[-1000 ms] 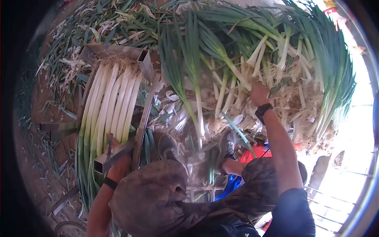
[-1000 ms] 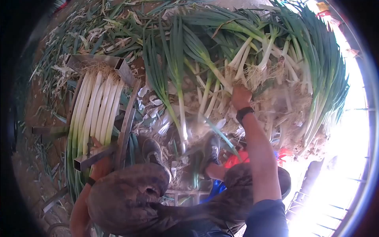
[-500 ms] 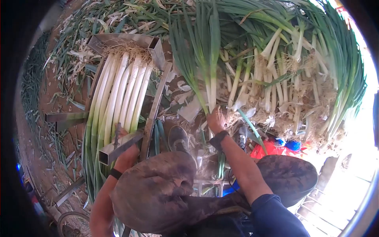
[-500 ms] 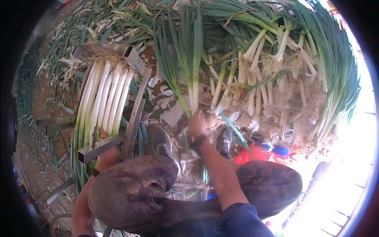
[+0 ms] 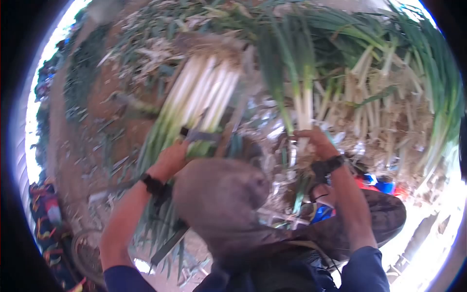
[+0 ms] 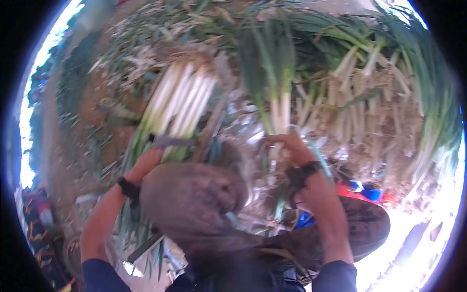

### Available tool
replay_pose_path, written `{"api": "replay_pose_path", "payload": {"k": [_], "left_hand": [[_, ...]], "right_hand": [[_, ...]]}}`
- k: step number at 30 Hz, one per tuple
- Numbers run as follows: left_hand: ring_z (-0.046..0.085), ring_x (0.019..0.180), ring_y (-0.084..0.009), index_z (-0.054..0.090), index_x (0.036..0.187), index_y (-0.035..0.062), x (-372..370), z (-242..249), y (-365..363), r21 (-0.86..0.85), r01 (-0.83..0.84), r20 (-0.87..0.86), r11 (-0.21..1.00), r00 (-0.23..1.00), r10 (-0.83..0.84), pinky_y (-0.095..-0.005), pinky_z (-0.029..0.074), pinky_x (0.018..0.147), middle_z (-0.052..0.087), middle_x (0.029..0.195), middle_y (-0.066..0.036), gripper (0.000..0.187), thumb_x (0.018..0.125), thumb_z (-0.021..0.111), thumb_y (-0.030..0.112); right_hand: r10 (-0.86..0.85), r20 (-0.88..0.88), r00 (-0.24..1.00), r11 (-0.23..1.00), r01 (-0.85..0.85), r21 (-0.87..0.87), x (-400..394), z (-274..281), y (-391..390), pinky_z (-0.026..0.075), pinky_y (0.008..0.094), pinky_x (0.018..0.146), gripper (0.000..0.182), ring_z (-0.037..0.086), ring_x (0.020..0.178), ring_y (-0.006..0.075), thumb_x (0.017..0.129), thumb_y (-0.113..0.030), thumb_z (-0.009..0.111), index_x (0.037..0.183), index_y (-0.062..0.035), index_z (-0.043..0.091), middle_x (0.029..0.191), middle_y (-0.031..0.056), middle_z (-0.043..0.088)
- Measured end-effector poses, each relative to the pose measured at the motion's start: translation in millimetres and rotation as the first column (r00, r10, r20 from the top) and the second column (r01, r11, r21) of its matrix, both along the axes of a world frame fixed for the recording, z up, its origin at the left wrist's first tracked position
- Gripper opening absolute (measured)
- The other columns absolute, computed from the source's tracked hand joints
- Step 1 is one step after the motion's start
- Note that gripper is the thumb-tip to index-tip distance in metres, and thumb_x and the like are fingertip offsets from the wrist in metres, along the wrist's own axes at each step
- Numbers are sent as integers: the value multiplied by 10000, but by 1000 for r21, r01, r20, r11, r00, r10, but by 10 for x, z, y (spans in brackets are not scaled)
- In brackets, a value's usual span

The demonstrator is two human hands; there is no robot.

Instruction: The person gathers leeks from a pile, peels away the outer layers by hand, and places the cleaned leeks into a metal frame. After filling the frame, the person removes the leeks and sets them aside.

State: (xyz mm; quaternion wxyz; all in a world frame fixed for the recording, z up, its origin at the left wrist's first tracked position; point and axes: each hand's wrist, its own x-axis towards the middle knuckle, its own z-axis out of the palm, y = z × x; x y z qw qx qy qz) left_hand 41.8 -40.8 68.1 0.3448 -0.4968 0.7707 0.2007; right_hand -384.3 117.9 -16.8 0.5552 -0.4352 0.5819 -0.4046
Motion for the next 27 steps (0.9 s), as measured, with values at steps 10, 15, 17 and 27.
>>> {"api": "replay_pose_path", "payload": {"k": [10,15,17,27], "left_hand": [[638,950,-284,607,1230,22,2001,1305,730,-192,-314,-404,930,889,216,-396,492,825,675,1044,-175,400,871,685,180],[629,1024,-190,600,1250,30,1216,1979,1530,-137,-495,-681,858,676,282,-345,497,903,669,1065,-78,369,912,648,170],[648,995,-197,563,1294,5,420,2274,1873,-25,-376,-801,926,562,206,-331,503,900,662,1107,-132,424,891,645,110],[600,806,-83,565,1157,28,-2357,-5,2290,848,-119,-518,517,21,855,-293,495,681,619,941,-16,443,920,679,384]], "right_hand": [[-22,132,991,989,2,148,-264,-64,-105,511,325,822,280,642,877,202,839,-127,637,1093,-11,664,1014,110,678],[78,-532,843,885,-304,-353,24,723,207,383,416,1069,529,539,1193,320,806,-36,612,1328,-70,532,1283,157,562],[20,-836,548,841,-461,-282,323,1131,252,536,393,830,410,659,940,330,787,13,584,1181,-80,651,1007,153,675],[337,-512,790,934,-349,77,409,-309,1357,492,377,676,228,660,849,257,798,-136,658,944,38,673,872,119,668]]}}
